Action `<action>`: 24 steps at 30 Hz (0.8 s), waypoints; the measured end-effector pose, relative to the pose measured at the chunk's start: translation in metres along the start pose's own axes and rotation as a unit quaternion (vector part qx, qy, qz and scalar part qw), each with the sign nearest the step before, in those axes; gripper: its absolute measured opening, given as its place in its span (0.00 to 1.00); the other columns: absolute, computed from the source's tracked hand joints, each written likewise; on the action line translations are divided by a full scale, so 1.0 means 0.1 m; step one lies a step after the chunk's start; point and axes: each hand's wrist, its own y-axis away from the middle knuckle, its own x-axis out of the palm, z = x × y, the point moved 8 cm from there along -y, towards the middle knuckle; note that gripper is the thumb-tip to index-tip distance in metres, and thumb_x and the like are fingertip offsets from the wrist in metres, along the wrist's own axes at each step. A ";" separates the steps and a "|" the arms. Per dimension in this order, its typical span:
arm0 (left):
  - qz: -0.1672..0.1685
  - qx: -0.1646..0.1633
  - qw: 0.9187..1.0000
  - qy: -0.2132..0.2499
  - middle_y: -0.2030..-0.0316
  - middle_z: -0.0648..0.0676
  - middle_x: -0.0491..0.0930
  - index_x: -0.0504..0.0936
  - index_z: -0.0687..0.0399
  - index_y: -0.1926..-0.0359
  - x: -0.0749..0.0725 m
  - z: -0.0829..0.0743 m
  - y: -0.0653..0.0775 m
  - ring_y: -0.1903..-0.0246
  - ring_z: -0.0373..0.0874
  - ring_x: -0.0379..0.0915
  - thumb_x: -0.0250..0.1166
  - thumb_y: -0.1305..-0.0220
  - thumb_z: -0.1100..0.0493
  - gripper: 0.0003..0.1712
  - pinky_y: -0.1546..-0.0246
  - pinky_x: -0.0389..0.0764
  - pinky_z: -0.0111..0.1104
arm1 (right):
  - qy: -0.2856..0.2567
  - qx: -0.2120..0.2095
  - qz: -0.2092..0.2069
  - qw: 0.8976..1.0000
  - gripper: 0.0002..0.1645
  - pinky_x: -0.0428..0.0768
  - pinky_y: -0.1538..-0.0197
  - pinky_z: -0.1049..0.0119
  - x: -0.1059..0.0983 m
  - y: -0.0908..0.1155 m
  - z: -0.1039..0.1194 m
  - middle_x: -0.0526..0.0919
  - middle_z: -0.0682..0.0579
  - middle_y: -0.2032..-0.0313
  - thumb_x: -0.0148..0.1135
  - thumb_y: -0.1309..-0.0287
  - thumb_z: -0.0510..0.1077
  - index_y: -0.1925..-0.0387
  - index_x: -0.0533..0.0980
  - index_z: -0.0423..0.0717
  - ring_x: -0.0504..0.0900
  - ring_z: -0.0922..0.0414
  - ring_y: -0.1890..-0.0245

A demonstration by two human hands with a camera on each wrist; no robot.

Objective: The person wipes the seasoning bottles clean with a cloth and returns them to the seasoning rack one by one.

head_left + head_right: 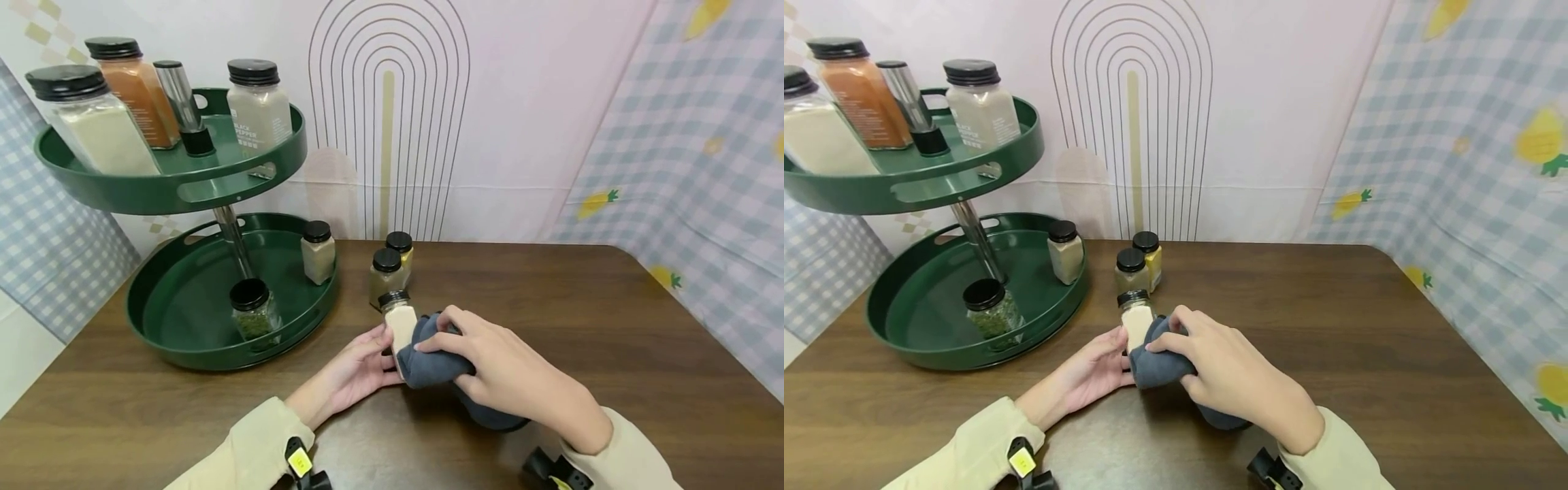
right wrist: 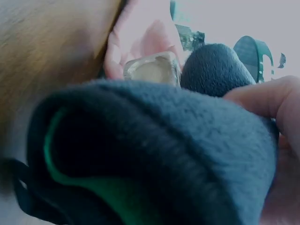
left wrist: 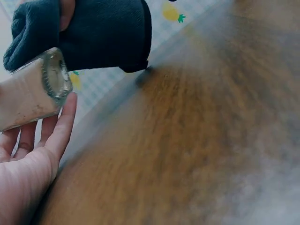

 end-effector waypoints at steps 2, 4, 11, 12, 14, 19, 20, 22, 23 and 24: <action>-0.010 0.001 1.000 0.003 0.43 0.49 0.68 0.49 0.54 0.30 -0.01 -0.01 0.01 0.46 0.45 0.68 0.51 0.31 0.48 0.35 0.39 0.65 0.49 | -0.014 -0.008 0.011 1.000 0.33 0.76 0.59 0.67 0.00 0.01 0.01 0.71 0.62 0.56 0.62 0.63 0.30 0.54 0.78 0.62 0.75 0.64 0.60; -0.020 0.004 1.000 0.006 0.43 0.47 0.66 0.51 0.52 0.31 -0.03 -0.01 0.01 0.46 0.45 0.67 0.49 0.30 0.47 0.33 0.41 0.66 0.46 | -0.022 -0.015 0.021 0.999 0.33 0.75 0.60 0.69 0.01 0.02 0.02 0.71 0.63 0.57 0.60 0.62 0.30 0.54 0.78 0.63 0.74 0.66 0.62; -0.055 0.031 0.997 0.046 0.46 0.50 0.69 0.54 0.50 0.33 -0.10 -0.06 -0.01 0.47 0.44 0.70 0.45 0.28 0.49 0.27 0.43 0.70 0.37 | 0.005 -0.030 0.050 0.998 0.33 0.75 0.63 0.70 0.01 0.04 0.04 0.72 0.63 0.58 0.57 0.60 0.30 0.54 0.79 0.65 0.74 0.66 0.63; -0.057 0.032 0.996 0.055 0.46 0.50 0.69 0.55 0.50 0.34 -0.10 -0.06 -0.01 0.47 0.45 0.70 0.45 0.29 0.48 0.26 0.43 0.70 0.37 | 0.007 -0.028 0.042 0.999 0.32 0.75 0.64 0.70 -0.01 0.04 0.03 0.72 0.63 0.59 0.57 0.60 0.30 0.54 0.79 0.65 0.74 0.66 0.63; -0.050 0.035 0.996 0.067 0.46 0.50 0.70 0.55 0.49 0.34 -0.09 -0.06 -0.01 0.47 0.44 0.70 0.45 0.28 0.49 0.26 0.44 0.71 0.37 | 0.010 -0.017 0.010 1.000 0.31 0.76 0.63 0.69 -0.10 0.04 0.00 0.73 0.63 0.59 0.59 0.61 0.31 0.54 0.78 0.64 0.74 0.66 0.62; 0.001 0.039 0.997 0.072 0.47 0.51 0.72 0.60 0.48 0.35 -0.02 -0.06 0.00 0.46 0.47 0.70 0.45 0.28 0.50 0.23 0.44 0.72 0.41 | -0.004 0.061 -0.123 0.990 0.29 0.76 0.57 0.61 -0.35 0.03 -0.13 0.76 0.57 0.57 0.65 0.63 0.31 0.53 0.74 0.52 0.75 0.62 0.58; 0.014 0.040 0.997 0.069 0.47 0.51 0.73 0.61 0.48 0.35 0.00 -0.06 0.01 0.46 0.47 0.70 0.45 0.28 0.50 0.23 0.44 0.72 0.42 | -0.010 0.073 -0.149 0.986 0.29 0.76 0.56 0.59 -0.37 0.03 -0.15 0.77 0.55 0.57 0.65 0.63 0.30 0.54 0.73 0.50 0.75 0.60 0.57; 0.040 0.042 0.997 0.055 0.45 0.52 0.72 0.62 0.47 0.36 0.04 -0.06 0.02 0.45 0.48 0.70 0.46 0.28 0.50 0.23 0.45 0.72 0.45 | -0.016 0.079 -0.195 0.977 0.29 0.76 0.55 0.57 -0.40 0.02 -0.15 0.77 0.52 0.57 0.66 0.63 0.29 0.54 0.72 0.47 0.75 0.57 0.56; 0.052 0.042 0.997 0.042 0.44 0.52 0.72 0.63 0.47 0.36 0.06 -0.06 0.02 0.45 0.48 0.69 0.46 0.28 0.49 0.23 0.45 0.72 0.46 | -0.016 0.072 -0.212 0.974 0.29 0.76 0.55 0.57 -0.39 0.02 -0.13 0.77 0.51 0.57 0.66 0.63 0.28 0.53 0.73 0.46 0.75 0.56 0.56; 0.061 0.042 0.997 0.028 0.44 0.51 0.72 0.63 0.47 0.36 0.07 -0.05 0.03 0.45 0.48 0.69 0.46 0.29 0.50 0.23 0.45 0.72 0.46 | -0.013 0.060 -0.225 0.972 0.29 0.76 0.54 0.57 -0.37 0.01 -0.10 0.77 0.51 0.57 0.67 0.62 0.29 0.53 0.74 0.46 0.74 0.56 0.56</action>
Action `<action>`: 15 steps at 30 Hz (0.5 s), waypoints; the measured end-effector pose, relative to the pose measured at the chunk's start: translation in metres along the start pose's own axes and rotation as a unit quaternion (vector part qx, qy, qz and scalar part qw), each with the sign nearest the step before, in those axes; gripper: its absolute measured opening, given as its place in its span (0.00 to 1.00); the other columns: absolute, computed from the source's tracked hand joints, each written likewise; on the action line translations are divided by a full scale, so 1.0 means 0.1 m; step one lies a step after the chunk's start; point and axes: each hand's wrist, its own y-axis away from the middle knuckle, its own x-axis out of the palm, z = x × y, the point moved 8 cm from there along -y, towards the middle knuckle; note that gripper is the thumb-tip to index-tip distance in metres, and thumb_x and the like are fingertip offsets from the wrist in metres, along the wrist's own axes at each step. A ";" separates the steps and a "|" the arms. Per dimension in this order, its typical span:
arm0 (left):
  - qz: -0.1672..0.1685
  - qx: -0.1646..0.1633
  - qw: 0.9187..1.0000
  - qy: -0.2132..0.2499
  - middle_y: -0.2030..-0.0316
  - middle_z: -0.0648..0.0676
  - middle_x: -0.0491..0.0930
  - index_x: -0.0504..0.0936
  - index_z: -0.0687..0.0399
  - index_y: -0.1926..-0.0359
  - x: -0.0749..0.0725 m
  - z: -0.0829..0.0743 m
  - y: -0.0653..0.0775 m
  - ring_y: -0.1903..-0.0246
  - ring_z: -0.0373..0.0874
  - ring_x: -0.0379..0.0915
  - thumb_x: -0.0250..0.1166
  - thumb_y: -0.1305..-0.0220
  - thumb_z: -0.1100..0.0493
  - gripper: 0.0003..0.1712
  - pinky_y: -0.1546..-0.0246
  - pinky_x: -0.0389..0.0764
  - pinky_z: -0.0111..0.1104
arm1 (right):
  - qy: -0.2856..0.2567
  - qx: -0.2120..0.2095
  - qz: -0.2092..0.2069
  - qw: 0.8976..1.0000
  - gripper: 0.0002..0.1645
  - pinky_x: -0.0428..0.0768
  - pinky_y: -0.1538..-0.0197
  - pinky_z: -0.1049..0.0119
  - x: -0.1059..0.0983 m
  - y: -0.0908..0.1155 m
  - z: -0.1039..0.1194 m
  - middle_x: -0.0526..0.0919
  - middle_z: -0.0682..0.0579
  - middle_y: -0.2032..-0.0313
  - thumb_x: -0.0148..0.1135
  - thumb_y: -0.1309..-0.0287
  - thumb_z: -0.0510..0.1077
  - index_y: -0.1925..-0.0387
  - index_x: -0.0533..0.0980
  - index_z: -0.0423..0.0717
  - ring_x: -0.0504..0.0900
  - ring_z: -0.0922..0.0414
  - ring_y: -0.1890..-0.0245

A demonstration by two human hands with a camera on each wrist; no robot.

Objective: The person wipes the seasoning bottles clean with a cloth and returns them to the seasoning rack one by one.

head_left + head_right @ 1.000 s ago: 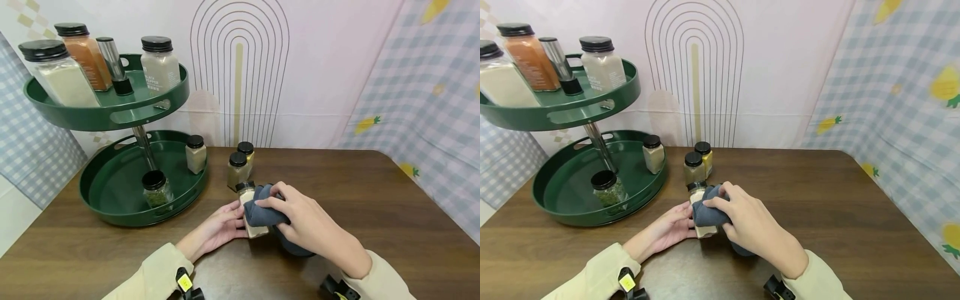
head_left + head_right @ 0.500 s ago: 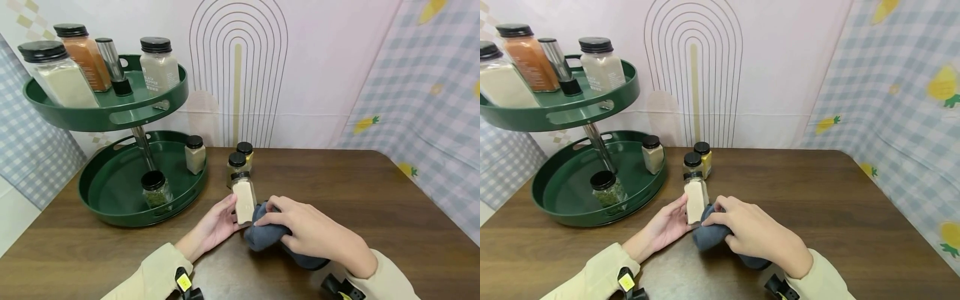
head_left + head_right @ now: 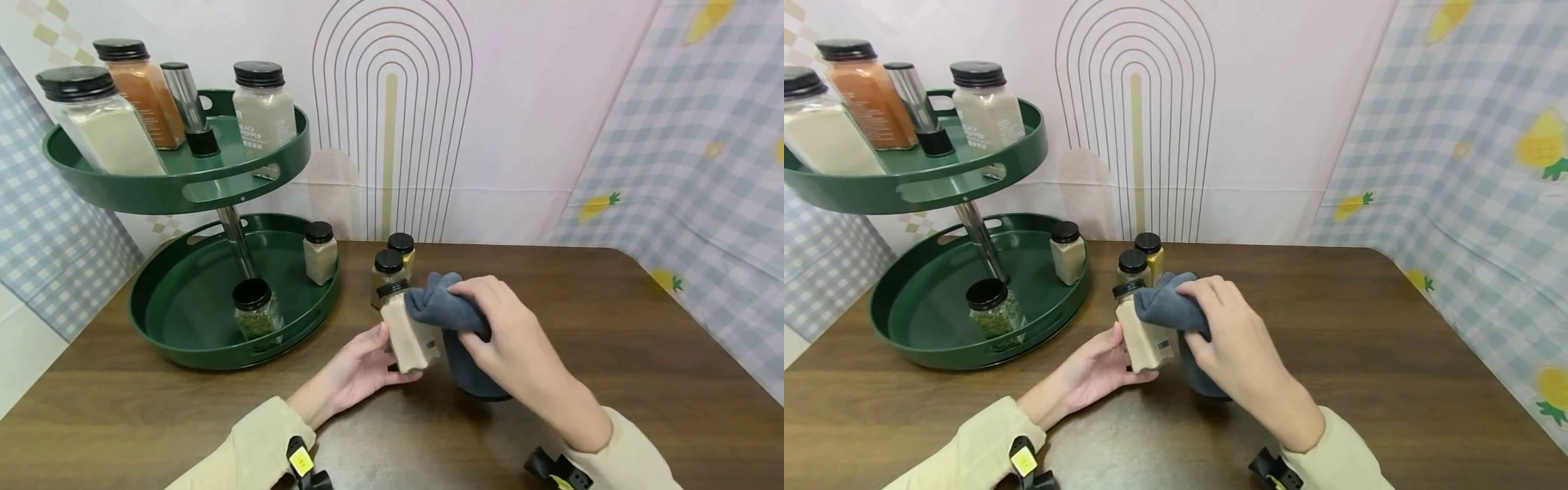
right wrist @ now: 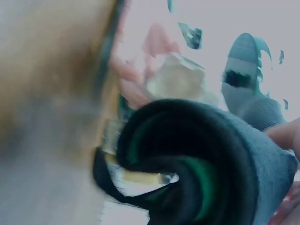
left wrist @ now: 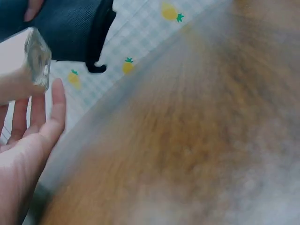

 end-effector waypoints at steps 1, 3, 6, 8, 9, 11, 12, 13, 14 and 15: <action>0.009 -0.002 1.000 -0.013 0.44 0.51 0.72 0.62 0.47 0.35 0.01 0.01 0.00 0.44 0.48 0.69 0.47 0.29 0.50 0.24 0.46 0.72 0.46 | 0.000 -0.014 -0.011 1.000 0.29 0.76 0.55 0.57 0.03 0.01 0.03 0.77 0.51 0.56 0.67 0.61 0.29 0.52 0.74 0.46 0.74 0.55 0.56; 0.014 -0.004 0.999 -0.035 0.43 0.50 0.72 0.60 0.48 0.34 0.02 0.02 0.01 0.45 0.48 0.69 0.48 0.29 0.51 0.25 0.46 0.72 0.45 | 0.003 -0.039 -0.021 0.999 0.30 0.76 0.55 0.57 0.08 0.02 0.09 0.76 0.50 0.55 0.67 0.60 0.29 0.51 0.75 0.49 0.72 0.53 0.57; 0.005 -0.007 0.999 -0.044 0.42 0.50 0.70 0.55 0.50 0.31 0.00 0.02 0.01 0.45 0.50 0.70 0.48 0.29 0.55 0.28 0.44 0.72 0.44 | 0.008 -0.048 0.003 0.999 0.34 0.76 0.54 0.55 0.20 0.04 0.14 0.73 0.48 0.49 0.68 0.58 0.31 0.46 0.74 0.55 0.70 0.51 0.53; -0.011 -0.009 0.999 -0.041 0.42 0.52 0.70 0.53 0.52 0.30 -0.02 0.02 0.01 0.45 0.51 0.71 0.47 0.29 0.58 0.29 0.43 0.72 0.44 | 0.007 -0.043 0.034 0.998 0.37 0.76 0.51 0.52 0.27 0.06 0.13 0.70 0.46 0.44 0.68 0.56 0.31 0.43 0.72 0.59 0.69 0.48 0.48; -0.020 -0.011 0.999 -0.039 0.42 0.53 0.71 0.52 0.53 0.30 -0.03 0.01 0.01 0.46 0.52 0.71 0.47 0.29 0.60 0.29 0.43 0.72 0.44 | 0.006 -0.039 0.051 0.998 0.39 0.76 0.50 0.51 0.30 0.07 0.12 0.68 0.46 0.42 0.68 0.56 0.32 0.41 0.70 0.60 0.69 0.47 0.45; -0.032 -0.015 0.998 -0.044 0.44 0.55 0.72 0.51 0.56 0.30 -0.05 0.02 0.00 0.46 0.51 0.72 0.47 0.30 0.63 0.30 0.44 0.72 0.43 | 0.005 -0.038 0.080 0.996 0.41 0.76 0.48 0.51 0.36 0.08 0.12 0.66 0.45 0.40 0.68 0.56 0.31 0.40 0.69 0.61 0.69 0.46 0.42; -0.038 -0.016 0.998 -0.047 0.45 0.55 0.73 0.51 0.57 0.30 -0.05 0.02 0.00 0.47 0.50 0.73 0.48 0.31 0.63 0.30 0.44 0.73 0.42 | 0.005 -0.040 0.089 0.995 0.42 0.76 0.48 0.52 0.37 0.09 0.12 0.66 0.45 0.39 0.68 0.57 0.30 0.40 0.69 0.61 0.69 0.47 0.41; -0.040 -0.016 0.998 -0.050 0.45 0.55 0.74 0.51 0.58 0.30 -0.05 0.02 0.00 0.47 0.49 0.73 0.49 0.31 0.64 0.31 0.45 0.73 0.42 | 0.006 -0.043 0.092 0.995 0.42 0.77 0.48 0.53 0.38 0.09 0.12 0.66 0.45 0.39 0.67 0.59 0.28 0.41 0.70 0.60 0.70 0.47 0.42; -0.041 -0.016 0.998 -0.053 0.46 0.55 0.74 0.51 0.58 0.30 -0.05 0.02 0.00 0.48 0.48 0.74 0.50 0.32 0.64 0.32 0.45 0.74 0.42 | 0.008 -0.045 0.094 0.995 0.42 0.77 0.48 0.53 0.38 0.10 0.12 0.66 0.46 0.40 0.66 0.60 0.27 0.42 0.71 0.60 0.70 0.47 0.42; -0.039 -0.014 0.998 -0.055 0.46 0.55 0.75 0.50 0.59 0.30 -0.05 0.02 0.00 0.48 0.47 0.74 0.50 0.32 0.64 0.32 0.45 0.74 0.42 | 0.009 -0.047 0.094 0.994 0.43 0.77 0.48 0.54 0.38 0.10 0.12 0.67 0.46 0.40 0.65 0.62 0.25 0.43 0.72 0.59 0.71 0.48 0.42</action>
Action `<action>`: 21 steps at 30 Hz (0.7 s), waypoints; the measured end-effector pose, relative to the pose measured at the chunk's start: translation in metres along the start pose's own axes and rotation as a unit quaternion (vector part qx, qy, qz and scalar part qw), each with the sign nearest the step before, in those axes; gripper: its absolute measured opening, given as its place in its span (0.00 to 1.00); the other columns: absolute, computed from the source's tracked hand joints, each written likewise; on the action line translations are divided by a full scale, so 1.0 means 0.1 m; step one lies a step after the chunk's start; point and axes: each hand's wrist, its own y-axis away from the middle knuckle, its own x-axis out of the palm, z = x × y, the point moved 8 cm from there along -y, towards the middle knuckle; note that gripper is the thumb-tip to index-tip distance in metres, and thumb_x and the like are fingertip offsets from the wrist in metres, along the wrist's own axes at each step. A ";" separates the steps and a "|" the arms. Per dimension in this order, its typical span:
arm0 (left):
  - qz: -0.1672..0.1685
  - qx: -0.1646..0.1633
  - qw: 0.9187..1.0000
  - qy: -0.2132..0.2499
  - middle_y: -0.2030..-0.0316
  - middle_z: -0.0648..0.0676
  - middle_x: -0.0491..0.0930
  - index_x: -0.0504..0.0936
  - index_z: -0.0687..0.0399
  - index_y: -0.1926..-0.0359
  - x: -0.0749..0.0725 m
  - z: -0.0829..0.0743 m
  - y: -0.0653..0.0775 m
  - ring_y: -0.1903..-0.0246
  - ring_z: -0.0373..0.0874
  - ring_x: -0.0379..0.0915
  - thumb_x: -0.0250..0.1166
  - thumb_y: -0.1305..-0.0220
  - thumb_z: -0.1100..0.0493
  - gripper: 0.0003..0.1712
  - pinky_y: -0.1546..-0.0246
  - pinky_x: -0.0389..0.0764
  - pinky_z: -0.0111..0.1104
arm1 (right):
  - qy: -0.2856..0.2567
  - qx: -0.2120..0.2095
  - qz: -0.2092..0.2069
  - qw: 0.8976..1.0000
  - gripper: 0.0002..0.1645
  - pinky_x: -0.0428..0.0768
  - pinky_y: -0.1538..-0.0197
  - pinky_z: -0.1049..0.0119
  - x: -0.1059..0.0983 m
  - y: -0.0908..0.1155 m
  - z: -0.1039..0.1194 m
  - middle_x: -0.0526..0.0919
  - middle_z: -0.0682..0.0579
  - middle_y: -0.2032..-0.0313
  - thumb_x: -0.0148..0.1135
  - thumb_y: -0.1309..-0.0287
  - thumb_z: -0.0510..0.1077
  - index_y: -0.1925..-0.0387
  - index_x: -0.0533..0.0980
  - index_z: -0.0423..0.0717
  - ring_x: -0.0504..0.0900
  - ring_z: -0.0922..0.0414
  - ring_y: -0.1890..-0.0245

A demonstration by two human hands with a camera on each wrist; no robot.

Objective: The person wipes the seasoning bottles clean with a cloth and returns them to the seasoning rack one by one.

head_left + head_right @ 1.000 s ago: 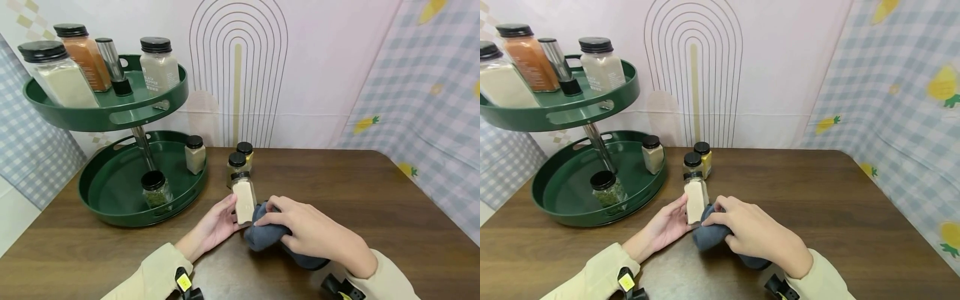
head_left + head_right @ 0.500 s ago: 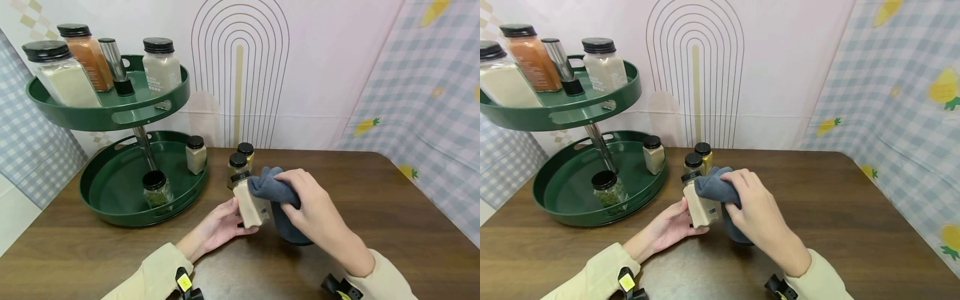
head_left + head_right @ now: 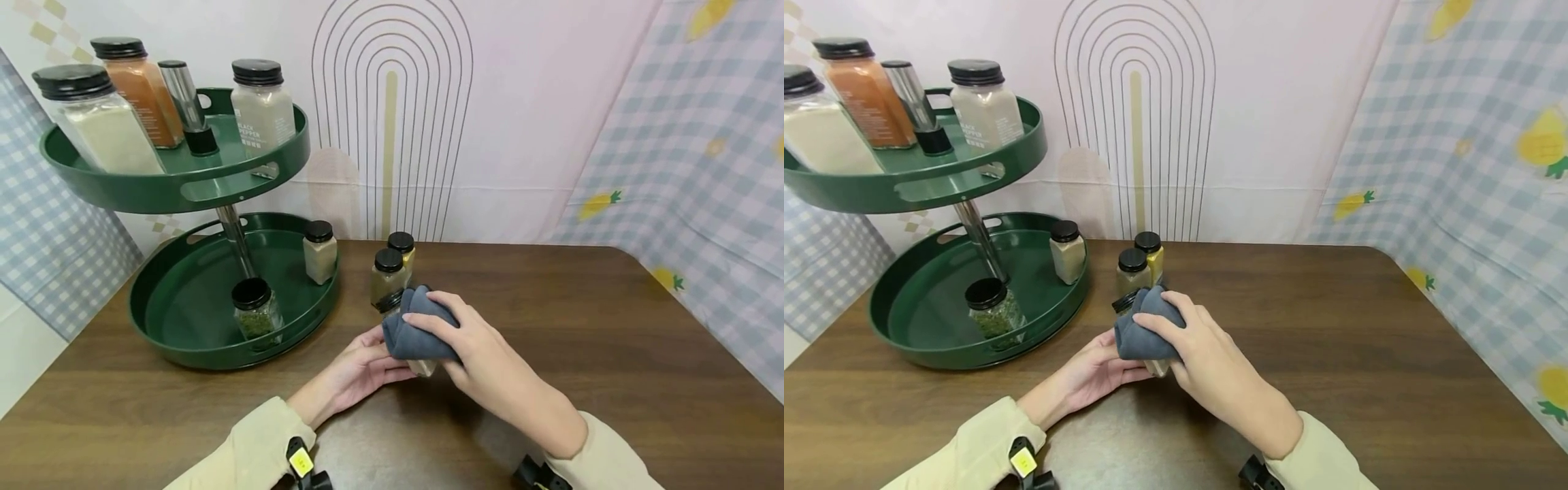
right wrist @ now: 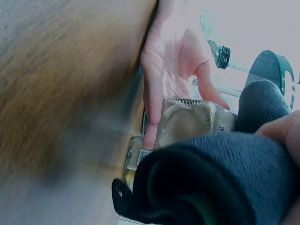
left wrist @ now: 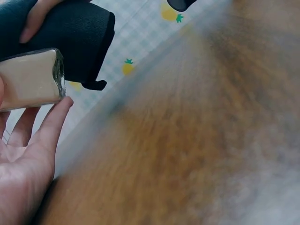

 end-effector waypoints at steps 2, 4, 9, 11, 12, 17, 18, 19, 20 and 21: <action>0.002 0.006 1.000 0.000 0.46 0.54 0.75 0.51 0.60 0.31 0.00 -0.01 0.00 0.48 0.46 0.75 0.51 0.32 0.64 0.32 0.46 0.74 0.41 | 0.004 -0.002 0.002 1.000 0.42 0.77 0.48 0.55 0.00 0.01 0.00 0.68 0.46 0.41 0.63 0.65 0.24 0.45 0.74 0.58 0.72 0.48 0.43; 0.002 0.011 1.000 0.006 0.46 0.54 0.75 0.55 0.58 0.33 0.00 -0.01 0.00 0.48 0.46 0.75 0.51 0.32 0.63 0.28 0.46 0.74 0.41 | 0.008 0.002 0.007 1.000 0.41 0.77 0.49 0.56 0.00 0.01 0.00 0.69 0.47 0.42 0.63 0.65 0.23 0.47 0.75 0.57 0.72 0.49 0.44; -0.018 0.013 0.999 0.025 0.46 0.53 0.74 0.60 0.54 0.39 -0.03 -0.02 -0.01 0.47 0.47 0.73 0.51 0.30 0.60 0.21 0.45 0.74 0.42 | 0.024 0.020 0.038 0.999 0.39 0.78 0.52 0.56 0.01 0.04 -0.03 0.71 0.47 0.44 0.64 0.65 0.24 0.49 0.76 0.57 0.75 0.49 0.47; -0.028 0.015 0.999 0.035 0.46 0.53 0.73 0.58 0.54 0.37 -0.04 -0.03 -0.01 0.47 0.47 0.73 0.51 0.30 0.58 0.23 0.46 0.74 0.42 | 0.028 0.026 0.058 0.998 0.37 0.78 0.52 0.56 0.03 0.05 -0.05 0.71 0.47 0.45 0.63 0.64 0.24 0.50 0.76 0.57 0.76 0.49 0.49; -0.033 0.016 0.999 0.040 0.46 0.53 0.72 0.55 0.53 0.35 -0.05 -0.03 -0.01 0.47 0.48 0.72 0.50 0.30 0.57 0.26 0.46 0.74 0.42 | 0.028 0.027 0.067 0.997 0.37 0.78 0.53 0.56 0.03 0.05 -0.06 0.72 0.47 0.45 0.62 0.64 0.24 0.51 0.77 0.57 0.77 0.49 0.50; -0.050 0.016 0.997 0.057 0.38 0.57 0.63 0.49 0.52 0.31 -0.08 -0.03 -0.03 0.42 0.53 0.67 0.51 0.30 0.56 0.31 0.42 0.70 0.45 | 0.021 0.016 0.108 0.994 0.35 0.78 0.58 0.60 0.00 0.06 -0.09 0.72 0.51 0.48 0.57 0.63 0.23 0.54 0.78 0.58 0.78 0.52 0.54; -0.054 0.014 0.997 0.056 0.37 0.58 0.61 0.48 0.52 0.30 -0.09 -0.03 -0.03 0.41 0.54 0.65 0.51 0.30 0.56 0.32 0.41 0.68 0.46 | 0.021 0.010 0.118 0.993 0.35 0.78 0.59 0.60 -0.01 0.06 -0.09 0.73 0.52 0.49 0.56 0.63 0.23 0.54 0.79 0.59 0.78 0.53 0.55; -0.057 0.013 0.997 0.053 0.36 0.59 0.59 0.48 0.52 0.30 -0.09 -0.03 -0.02 0.40 0.54 0.64 0.51 0.30 0.56 0.33 0.40 0.67 0.47 | 0.024 0.007 0.131 0.991 0.36 0.78 0.59 0.61 -0.02 0.07 -0.09 0.73 0.52 0.49 0.55 0.63 0.23 0.55 0.79 0.59 0.78 0.54 0.54; -0.059 0.013 0.997 0.049 0.35 0.59 0.58 0.47 0.52 0.30 -0.10 -0.03 -0.02 0.39 0.55 0.63 0.51 0.30 0.56 0.34 0.40 0.66 0.47 | 0.027 0.003 0.146 0.989 0.36 0.78 0.59 0.61 -0.04 0.08 -0.09 0.74 0.53 0.49 0.53 0.64 0.23 0.55 0.79 0.60 0.78 0.55 0.54; -0.061 0.013 0.997 0.046 0.35 0.60 0.58 0.48 0.53 0.30 -0.10 -0.03 -0.02 0.39 0.56 0.63 0.51 0.30 0.56 0.34 0.39 0.65 0.48 | 0.031 -0.001 0.158 0.987 0.36 0.78 0.60 0.61 -0.06 0.09 -0.10 0.74 0.53 0.49 0.53 0.64 0.23 0.56 0.80 0.60 0.77 0.55 0.54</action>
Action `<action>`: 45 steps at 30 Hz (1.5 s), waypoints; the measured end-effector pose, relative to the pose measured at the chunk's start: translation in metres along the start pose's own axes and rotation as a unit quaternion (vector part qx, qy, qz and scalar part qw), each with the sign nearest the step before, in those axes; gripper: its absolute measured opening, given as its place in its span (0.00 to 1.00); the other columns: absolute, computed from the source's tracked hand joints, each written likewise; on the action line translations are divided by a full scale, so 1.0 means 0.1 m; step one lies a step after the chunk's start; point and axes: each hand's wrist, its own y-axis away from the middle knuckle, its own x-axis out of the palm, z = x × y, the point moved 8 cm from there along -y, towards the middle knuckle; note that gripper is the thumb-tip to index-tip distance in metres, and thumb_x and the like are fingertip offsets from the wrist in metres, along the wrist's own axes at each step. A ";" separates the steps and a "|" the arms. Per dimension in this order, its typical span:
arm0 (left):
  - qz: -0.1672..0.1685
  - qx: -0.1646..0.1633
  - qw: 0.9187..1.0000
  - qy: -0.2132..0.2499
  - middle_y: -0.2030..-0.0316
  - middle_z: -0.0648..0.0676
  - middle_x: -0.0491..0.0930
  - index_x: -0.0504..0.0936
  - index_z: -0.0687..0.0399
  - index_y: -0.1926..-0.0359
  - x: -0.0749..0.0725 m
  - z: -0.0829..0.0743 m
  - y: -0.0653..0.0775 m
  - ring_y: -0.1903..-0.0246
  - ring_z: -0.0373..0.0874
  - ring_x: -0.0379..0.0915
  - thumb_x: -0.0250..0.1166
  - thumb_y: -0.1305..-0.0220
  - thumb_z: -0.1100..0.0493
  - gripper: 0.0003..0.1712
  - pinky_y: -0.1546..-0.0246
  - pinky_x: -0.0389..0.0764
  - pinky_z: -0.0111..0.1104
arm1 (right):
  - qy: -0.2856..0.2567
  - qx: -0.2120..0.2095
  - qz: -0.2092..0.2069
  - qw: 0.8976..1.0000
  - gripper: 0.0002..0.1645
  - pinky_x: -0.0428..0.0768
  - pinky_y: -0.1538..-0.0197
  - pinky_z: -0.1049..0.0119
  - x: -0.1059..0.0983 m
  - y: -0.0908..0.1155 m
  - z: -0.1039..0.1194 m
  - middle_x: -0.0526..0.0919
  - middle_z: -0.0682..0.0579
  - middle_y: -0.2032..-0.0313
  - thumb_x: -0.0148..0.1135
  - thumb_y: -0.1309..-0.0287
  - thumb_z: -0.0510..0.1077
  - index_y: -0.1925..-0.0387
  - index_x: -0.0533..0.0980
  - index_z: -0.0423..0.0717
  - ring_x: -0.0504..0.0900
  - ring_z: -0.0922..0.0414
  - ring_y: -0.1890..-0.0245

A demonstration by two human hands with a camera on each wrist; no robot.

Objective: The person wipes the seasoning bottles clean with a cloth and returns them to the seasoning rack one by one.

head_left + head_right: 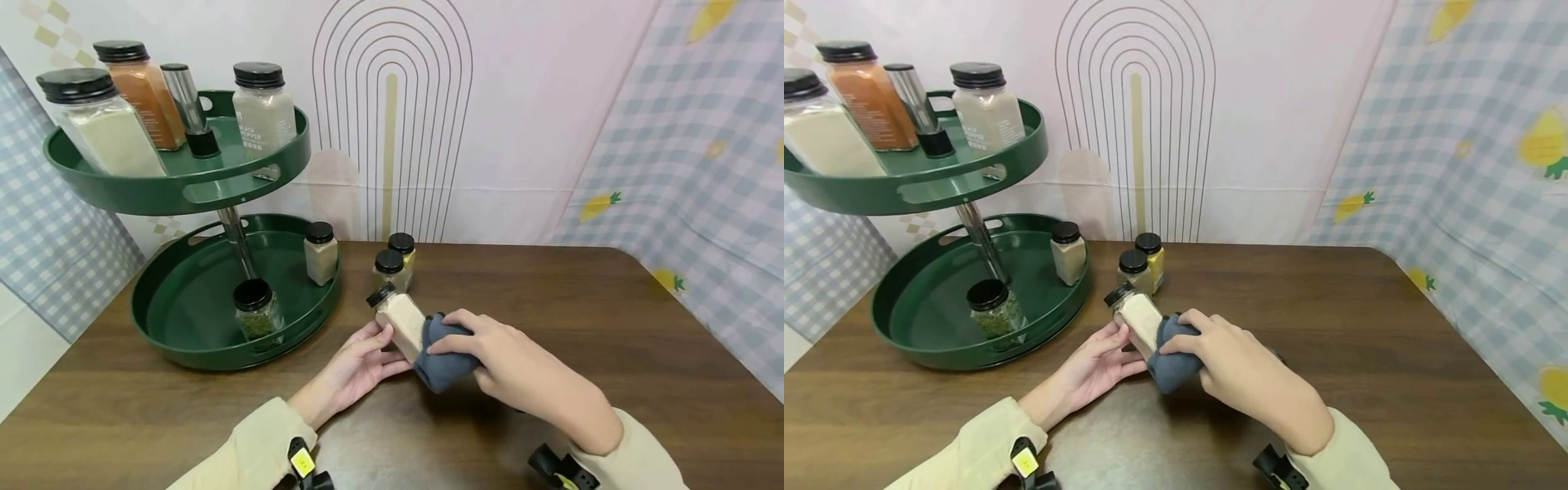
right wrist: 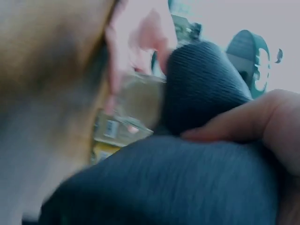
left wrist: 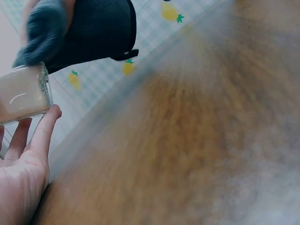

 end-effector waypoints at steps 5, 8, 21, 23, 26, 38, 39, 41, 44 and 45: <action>0.005 0.001 1.000 -0.012 0.38 0.60 0.63 0.49 0.55 0.30 0.01 0.00 0.00 0.40 0.57 0.64 0.51 0.30 0.55 0.33 0.40 0.64 0.51 | 0.032 0.009 0.018 0.999 0.39 0.77 0.64 0.61 -0.14 0.08 -0.07 0.76 0.54 0.49 0.51 0.67 0.22 0.57 0.81 0.63 0.77 0.54 0.52; 0.022 -0.002 0.999 -0.023 0.40 0.59 0.66 0.50 0.57 0.31 0.03 0.02 0.00 0.42 0.56 0.67 0.51 0.30 0.56 0.32 0.41 0.67 0.50 | 0.034 0.021 -0.030 0.999 0.40 0.76 0.63 0.60 -0.25 0.08 -0.11 0.76 0.53 0.47 0.52 0.66 0.22 0.54 0.79 0.63 0.77 0.54 0.51; 0.116 -0.006 0.989 -0.089 0.50 0.55 0.76 0.59 0.60 0.37 0.17 0.07 0.02 0.53 0.48 0.77 0.53 0.31 0.52 0.27 0.50 0.77 0.42 | 0.020 0.002 -0.169 0.985 0.37 0.80 0.57 0.57 -0.07 -0.04 0.00 0.78 0.47 0.48 0.60 0.64 0.23 0.48 0.76 0.53 0.80 0.50 0.53; 0.110 -0.006 0.991 -0.082 0.49 0.54 0.76 0.58 0.60 0.37 0.16 0.06 0.01 0.52 0.49 0.77 0.52 0.31 0.53 0.27 0.49 0.76 0.43 | 0.018 0.010 -0.151 0.988 0.37 0.80 0.58 0.57 -0.06 -0.04 -0.02 0.79 0.48 0.49 0.59 0.64 0.22 0.49 0.77 0.52 0.81 0.50 0.55; 0.090 -0.006 0.993 -0.071 0.47 0.55 0.74 0.54 0.60 0.34 0.14 0.05 0.01 0.52 0.50 0.77 0.50 0.30 0.52 0.29 0.46 0.73 0.47 | 0.021 0.019 -0.107 0.994 0.35 0.80 0.59 0.58 -0.02 -0.04 -0.05 0.79 0.50 0.49 0.58 0.62 0.23 0.50 0.78 0.52 0.82 0.52 0.56; 0.033 -0.019 0.998 -0.054 0.39 0.57 0.63 0.47 0.55 0.29 0.07 0.04 0.00 0.45 0.56 0.69 0.47 0.29 0.47 0.35 0.40 0.64 0.53 | 0.031 0.045 0.023 0.998 0.32 0.79 0.59 0.59 0.05 0.04 -0.05 0.79 0.57 0.54 0.54 0.60 0.23 0.56 0.80 0.55 0.79 0.56 0.56; 0.033 -0.018 0.998 -0.055 0.39 0.58 0.63 0.47 0.55 0.29 0.07 0.04 0.00 0.45 0.56 0.69 0.48 0.30 0.47 0.35 0.40 0.64 0.53 | 0.030 0.049 0.031 0.998 0.31 0.79 0.60 0.59 0.05 0.05 -0.06 0.79 0.57 0.55 0.54 0.60 0.23 0.57 0.80 0.55 0.79 0.56 0.57; 0.035 -0.017 0.998 -0.056 0.40 0.58 0.64 0.47 0.55 0.29 0.07 0.04 0.00 0.45 0.56 0.69 0.48 0.30 0.47 0.36 0.39 0.63 0.53 | 0.027 0.054 0.046 0.997 0.31 0.78 0.62 0.60 0.05 0.06 -0.06 0.79 0.58 0.55 0.54 0.61 0.23 0.57 0.80 0.55 0.78 0.56 0.58; 0.035 -0.015 0.998 -0.060 0.41 0.58 0.65 0.47 0.55 0.29 0.07 0.03 -0.01 0.45 0.55 0.70 0.48 0.30 0.46 0.36 0.40 0.64 0.52 | 0.025 0.050 0.072 0.996 0.31 0.77 0.65 0.61 0.06 0.08 -0.07 0.79 0.59 0.58 0.55 0.60 0.23 0.59 0.80 0.57 0.77 0.56 0.60; 0.034 -0.014 0.998 -0.059 0.41 0.58 0.65 0.47 0.55 0.29 0.07 0.03 0.00 0.45 0.54 0.70 0.48 0.30 0.45 0.36 0.40 0.65 0.52 | 0.024 0.048 0.082 0.995 0.31 0.76 0.66 0.61 0.07 0.08 -0.08 0.79 0.60 0.58 0.55 0.60 0.23 0.59 0.80 0.57 0.77 0.56 0.60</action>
